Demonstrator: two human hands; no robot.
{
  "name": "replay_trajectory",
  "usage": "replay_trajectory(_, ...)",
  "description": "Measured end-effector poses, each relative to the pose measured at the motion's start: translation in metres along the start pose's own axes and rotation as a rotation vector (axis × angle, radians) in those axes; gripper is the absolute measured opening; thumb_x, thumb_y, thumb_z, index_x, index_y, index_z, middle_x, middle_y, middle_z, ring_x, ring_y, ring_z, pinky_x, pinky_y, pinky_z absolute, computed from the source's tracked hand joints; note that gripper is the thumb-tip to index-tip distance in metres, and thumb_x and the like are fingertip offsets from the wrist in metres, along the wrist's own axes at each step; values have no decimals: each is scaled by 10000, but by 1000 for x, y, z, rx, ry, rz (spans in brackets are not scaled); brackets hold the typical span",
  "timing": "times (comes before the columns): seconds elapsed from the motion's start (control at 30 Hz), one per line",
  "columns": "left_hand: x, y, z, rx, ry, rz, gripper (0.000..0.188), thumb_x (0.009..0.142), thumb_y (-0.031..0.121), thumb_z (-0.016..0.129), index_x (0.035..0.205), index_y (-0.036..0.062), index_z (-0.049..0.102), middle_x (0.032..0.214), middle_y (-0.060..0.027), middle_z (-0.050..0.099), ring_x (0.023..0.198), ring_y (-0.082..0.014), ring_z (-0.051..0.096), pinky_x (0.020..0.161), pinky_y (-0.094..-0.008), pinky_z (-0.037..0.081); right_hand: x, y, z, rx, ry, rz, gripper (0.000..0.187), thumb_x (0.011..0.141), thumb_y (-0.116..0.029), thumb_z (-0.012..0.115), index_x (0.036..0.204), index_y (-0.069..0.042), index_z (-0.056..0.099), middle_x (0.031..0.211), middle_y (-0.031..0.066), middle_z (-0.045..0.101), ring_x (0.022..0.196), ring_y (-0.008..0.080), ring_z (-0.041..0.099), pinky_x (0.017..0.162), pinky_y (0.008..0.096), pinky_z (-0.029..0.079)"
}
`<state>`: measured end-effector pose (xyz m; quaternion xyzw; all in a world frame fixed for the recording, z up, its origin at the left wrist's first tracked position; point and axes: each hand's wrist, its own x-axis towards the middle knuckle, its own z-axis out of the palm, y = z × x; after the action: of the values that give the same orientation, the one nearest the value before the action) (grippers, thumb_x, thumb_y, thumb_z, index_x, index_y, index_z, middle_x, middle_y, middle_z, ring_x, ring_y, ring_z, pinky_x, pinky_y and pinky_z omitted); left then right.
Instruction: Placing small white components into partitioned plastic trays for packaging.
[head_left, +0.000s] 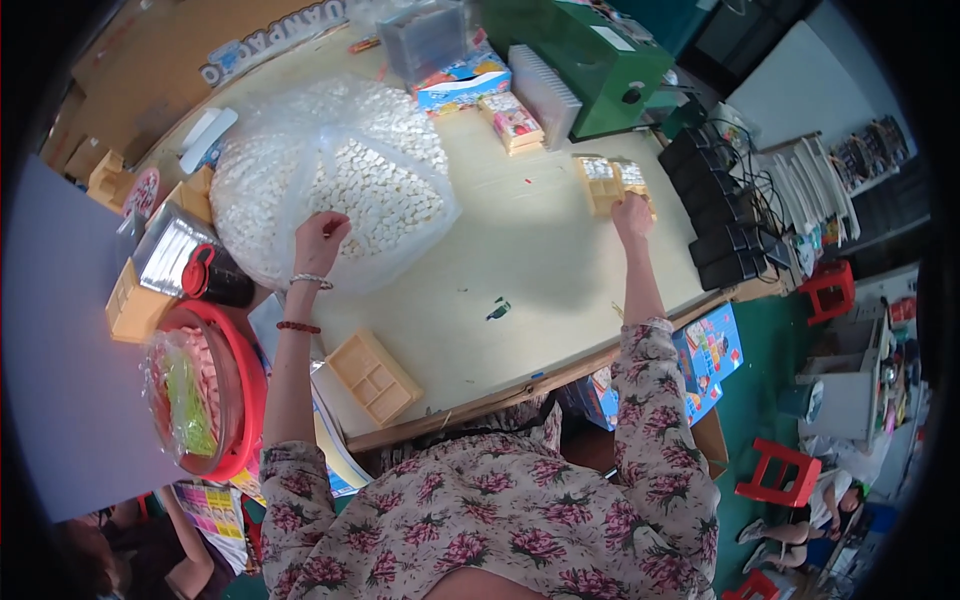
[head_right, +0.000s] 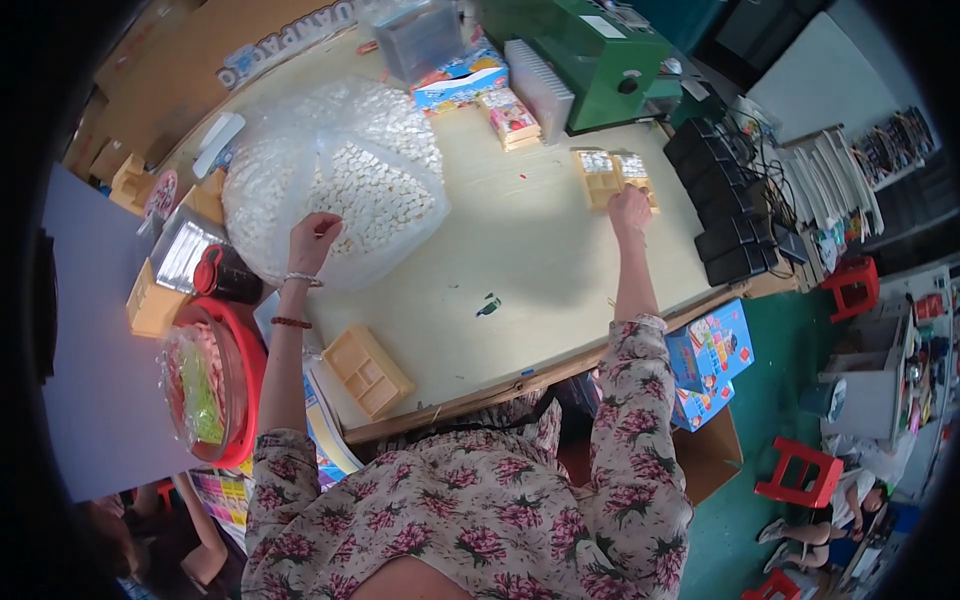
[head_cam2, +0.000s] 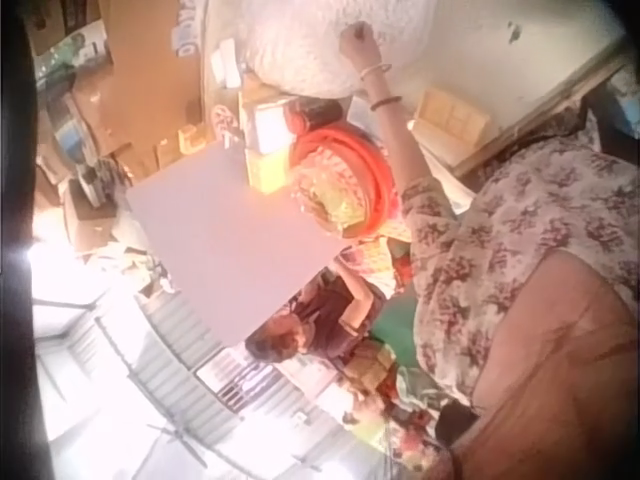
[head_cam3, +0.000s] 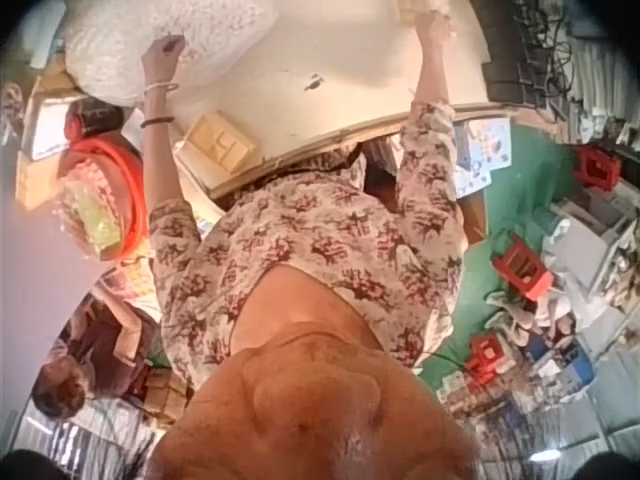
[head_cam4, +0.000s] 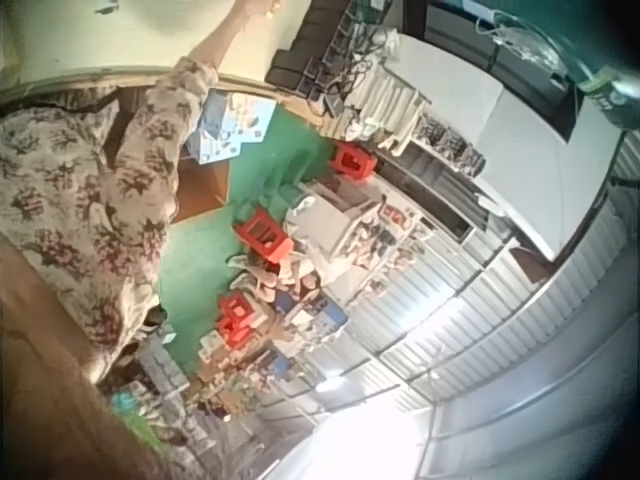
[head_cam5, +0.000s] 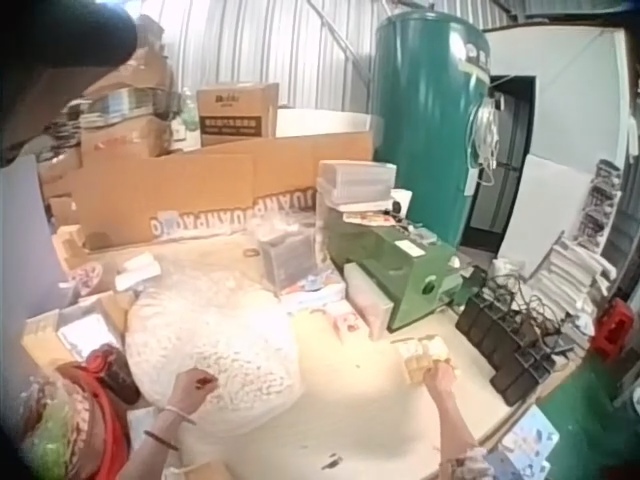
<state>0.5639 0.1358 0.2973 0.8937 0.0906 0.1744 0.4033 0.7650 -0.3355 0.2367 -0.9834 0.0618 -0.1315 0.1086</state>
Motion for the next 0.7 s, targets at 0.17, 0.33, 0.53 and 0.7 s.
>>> replay_trajectory(0.17,9,-11,4,39,6,-16,107,724,83,626,794,4,620,739,-120,601,645,-203,583,615,-278,465,16,12,3,-45,-40,-150,285,718,-183,520,965,-76,614,926,185,576,859,322,576,743,418,472)
replay_trajectory(0.33,9,-9,4,-3,-24,-34,105,724,72,625,801,1,617,725,-117,595,646,-199,581,614,-277,463,9,14,-2,1,-23,-182,260,738,-172,518,972,-82,588,933,185,549,830,338,577,704,436,475)
replay_trajectory(0.53,4,-19,1,33,-29,-47,102,758,57,618,845,4,619,767,-73,622,680,-119,595,645,-234,478,-9,-10,-5,-4,-119,-176,359,717,-191,519,1063,-127,594,933,189,562,848,327,574,739,427,472)
replay_trajectory(0.7,8,-12,3,82,-29,-13,111,743,62,623,839,5,622,778,-104,623,699,-164,608,650,-255,485,-3,-8,6,6,-79,-225,345,721,-195,529,1054,-125,589,905,188,560,822,330,575,716,438,472)
